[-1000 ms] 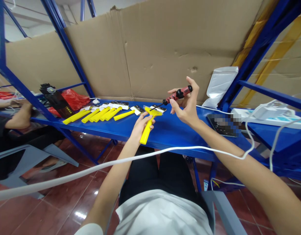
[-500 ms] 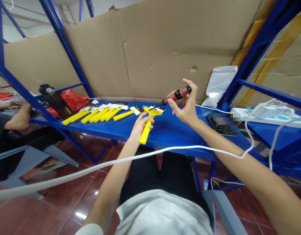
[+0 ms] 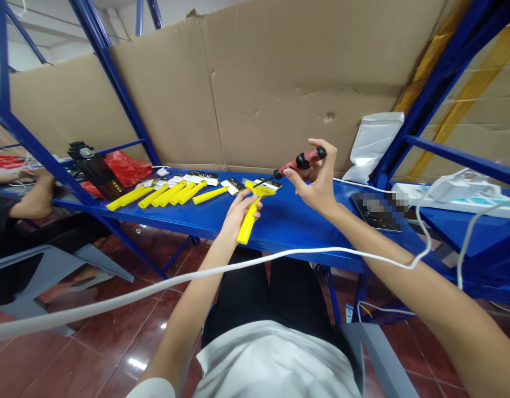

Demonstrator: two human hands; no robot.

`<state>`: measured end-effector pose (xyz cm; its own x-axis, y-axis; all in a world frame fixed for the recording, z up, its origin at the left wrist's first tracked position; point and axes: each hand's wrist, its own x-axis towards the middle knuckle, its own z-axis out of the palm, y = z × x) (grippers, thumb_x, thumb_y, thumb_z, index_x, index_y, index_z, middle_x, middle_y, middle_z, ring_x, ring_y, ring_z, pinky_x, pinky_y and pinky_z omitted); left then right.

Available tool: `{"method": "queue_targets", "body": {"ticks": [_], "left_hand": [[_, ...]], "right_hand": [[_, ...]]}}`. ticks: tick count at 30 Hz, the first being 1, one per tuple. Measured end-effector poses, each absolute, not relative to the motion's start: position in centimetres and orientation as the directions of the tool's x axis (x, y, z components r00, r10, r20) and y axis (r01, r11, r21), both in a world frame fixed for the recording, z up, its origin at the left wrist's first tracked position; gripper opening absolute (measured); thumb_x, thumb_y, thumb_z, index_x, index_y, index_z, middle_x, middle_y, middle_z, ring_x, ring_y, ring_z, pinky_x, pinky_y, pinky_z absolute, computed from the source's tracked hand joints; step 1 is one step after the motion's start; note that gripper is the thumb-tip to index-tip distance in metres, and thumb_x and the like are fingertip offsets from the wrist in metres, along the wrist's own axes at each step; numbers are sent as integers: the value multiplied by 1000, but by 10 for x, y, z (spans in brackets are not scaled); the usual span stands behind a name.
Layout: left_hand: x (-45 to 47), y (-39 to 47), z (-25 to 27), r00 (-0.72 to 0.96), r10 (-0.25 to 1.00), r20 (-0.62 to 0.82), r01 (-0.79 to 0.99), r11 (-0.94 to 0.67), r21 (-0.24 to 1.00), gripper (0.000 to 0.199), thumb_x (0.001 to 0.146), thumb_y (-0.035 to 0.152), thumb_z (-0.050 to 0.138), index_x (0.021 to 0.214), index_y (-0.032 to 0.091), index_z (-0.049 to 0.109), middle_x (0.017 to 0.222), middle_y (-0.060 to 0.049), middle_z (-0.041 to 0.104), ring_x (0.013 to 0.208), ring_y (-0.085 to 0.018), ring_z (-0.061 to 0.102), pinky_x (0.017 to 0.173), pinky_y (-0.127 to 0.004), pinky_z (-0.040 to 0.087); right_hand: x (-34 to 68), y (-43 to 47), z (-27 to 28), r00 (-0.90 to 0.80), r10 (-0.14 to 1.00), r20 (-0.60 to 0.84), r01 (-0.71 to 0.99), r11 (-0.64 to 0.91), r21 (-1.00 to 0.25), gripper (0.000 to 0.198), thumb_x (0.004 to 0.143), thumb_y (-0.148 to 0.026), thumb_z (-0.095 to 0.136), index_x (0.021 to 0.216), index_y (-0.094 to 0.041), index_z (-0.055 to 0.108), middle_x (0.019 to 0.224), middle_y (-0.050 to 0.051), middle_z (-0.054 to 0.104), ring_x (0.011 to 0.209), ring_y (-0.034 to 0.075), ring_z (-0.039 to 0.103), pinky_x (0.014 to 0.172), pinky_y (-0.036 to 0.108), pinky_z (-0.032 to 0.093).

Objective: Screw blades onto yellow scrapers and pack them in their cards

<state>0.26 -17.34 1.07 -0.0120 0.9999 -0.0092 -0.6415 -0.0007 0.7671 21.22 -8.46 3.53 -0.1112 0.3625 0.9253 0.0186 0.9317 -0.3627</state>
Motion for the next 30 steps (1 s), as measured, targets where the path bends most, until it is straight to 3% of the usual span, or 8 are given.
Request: {"method": "queue_targets", "body": {"ticks": [5, 10, 14, 19, 24, 26, 30], "left_hand": [[3, -173, 10, -27, 999, -16, -635, -5, 773, 44, 91, 6, 81, 127, 21, 60, 113, -12, 78, 71, -11, 71, 51, -14, 46], [3, -173, 11, -28, 999, -33, -629, 8, 777, 47, 90, 6, 81, 128, 21, 59, 114, -12, 77, 71, -11, 71, 52, -15, 47], [3, -174, 12, -21, 999, -25, -622, 6, 783, 50, 89, 8, 84, 130, 22, 59, 113, -9, 77, 72, -10, 71, 52, -15, 47], [1, -172, 8, -11, 1000, -8, -626, -1, 780, 50, 88, 9, 86, 128, 22, 59, 114, -10, 78, 73, -10, 71, 53, -14, 47], [-1, -169, 2, -3, 999, 37, -648, -30, 761, 52, 87, 9, 87, 128, 22, 58, 114, -10, 77, 75, -11, 72, 54, -13, 48], [-2, -169, 1, -3, 999, 34, -651, -28, 758, 52, 87, 10, 88, 127, 22, 58, 116, -10, 77, 76, -10, 72, 54, -13, 48], [-1, -170, 2, 0, 1000, 31, -644, -24, 765, 52, 86, 10, 88, 128, 22, 59, 118, -11, 77, 75, -10, 71, 54, -13, 47]], "right_hand": [[209, -93, 37, -137, 391, 910, -3, 919, -395, 83, 103, -71, 78, 163, -45, 26, 132, 9, 74, 66, 19, 76, 46, 35, 66], [210, -81, 31, -129, 380, 916, -8, 923, -384, 94, 98, -76, 82, 166, -43, 25, 109, 5, 77, 60, 21, 73, 43, 35, 61], [212, -72, 29, -82, 383, 920, 51, 924, -380, 100, 92, -81, 84, 165, -42, 28, 108, 6, 73, 63, 23, 73, 44, 36, 59], [212, -82, 35, -130, 420, 898, 21, 907, -421, 84, 101, -73, 78, 159, -43, 27, 116, 5, 72, 56, 19, 70, 44, 37, 62], [212, -99, 40, -212, 417, 884, -31, 901, -433, 74, 106, -70, 72, 157, -41, 26, 140, 12, 71, 59, 17, 72, 50, 40, 68], [211, -100, 39, -211, 435, 875, -35, 892, -451, 76, 105, -70, 73, 157, -41, 26, 134, 11, 74, 55, 17, 70, 47, 39, 66], [209, -94, 38, -124, 438, 891, -30, 895, -444, 78, 100, -72, 80, 152, -40, 33, 103, 3, 76, 47, 17, 65, 36, 34, 56]]}}
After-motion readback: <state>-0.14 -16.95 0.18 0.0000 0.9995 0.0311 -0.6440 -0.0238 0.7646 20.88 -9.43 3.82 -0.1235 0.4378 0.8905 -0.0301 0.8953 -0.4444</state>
